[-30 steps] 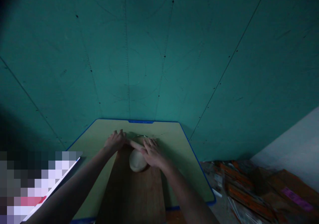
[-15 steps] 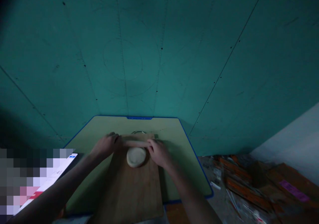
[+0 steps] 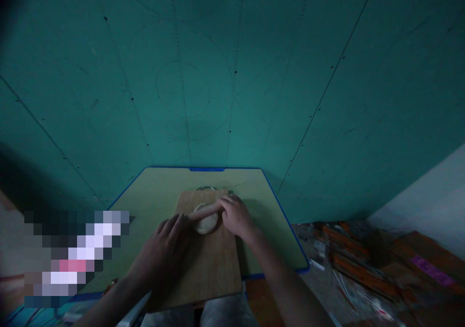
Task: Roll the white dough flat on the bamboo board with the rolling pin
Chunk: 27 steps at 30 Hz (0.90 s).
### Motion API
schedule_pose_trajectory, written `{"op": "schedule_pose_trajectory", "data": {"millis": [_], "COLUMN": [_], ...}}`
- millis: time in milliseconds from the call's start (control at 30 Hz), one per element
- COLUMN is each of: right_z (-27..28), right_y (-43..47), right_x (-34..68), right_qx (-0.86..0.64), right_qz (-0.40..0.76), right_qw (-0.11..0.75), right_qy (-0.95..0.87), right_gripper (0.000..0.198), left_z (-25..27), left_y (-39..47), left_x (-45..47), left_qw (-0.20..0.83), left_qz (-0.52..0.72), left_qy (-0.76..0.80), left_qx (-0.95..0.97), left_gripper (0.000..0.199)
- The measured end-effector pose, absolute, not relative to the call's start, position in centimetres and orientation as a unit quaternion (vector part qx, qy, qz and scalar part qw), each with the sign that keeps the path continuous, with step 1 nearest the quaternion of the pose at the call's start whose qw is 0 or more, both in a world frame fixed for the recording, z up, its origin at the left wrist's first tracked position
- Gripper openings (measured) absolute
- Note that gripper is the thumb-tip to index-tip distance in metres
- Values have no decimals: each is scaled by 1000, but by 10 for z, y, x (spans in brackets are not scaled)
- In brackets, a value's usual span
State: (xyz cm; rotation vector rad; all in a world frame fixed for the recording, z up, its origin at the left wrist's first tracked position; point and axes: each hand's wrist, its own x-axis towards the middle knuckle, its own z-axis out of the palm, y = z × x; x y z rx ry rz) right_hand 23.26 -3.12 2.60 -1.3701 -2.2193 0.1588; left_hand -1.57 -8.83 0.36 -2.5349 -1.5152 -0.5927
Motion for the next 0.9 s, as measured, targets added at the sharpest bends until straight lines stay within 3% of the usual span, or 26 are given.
{"op": "schedule_pose_trajectory", "data": {"millis": [233,467,767,900], "right_z": [24,17,24,23], "right_y": [-32,-39,-54,-60], "right_x": [230,237,248,253], "right_qx": [-507,-481,-522,-499], "right_qz": [59,55,-12,-30], "right_qw": [229,252,208,218], "right_qy": [-829,-838,-827,-838], "right_gripper": [57,62,49,47], "left_z": [3,-18,-20,-17], "left_y": [-121,-143,-157,-135], "left_x": [5,13,17,11], "left_qw": [80,112,129,154], "left_qz": [-178,-197,-196,-204], "left_qy": [-498,-465,-437,-483], "left_qx": [-845,-856,-868,-838], "left_gripper": [63,79,79,66]}}
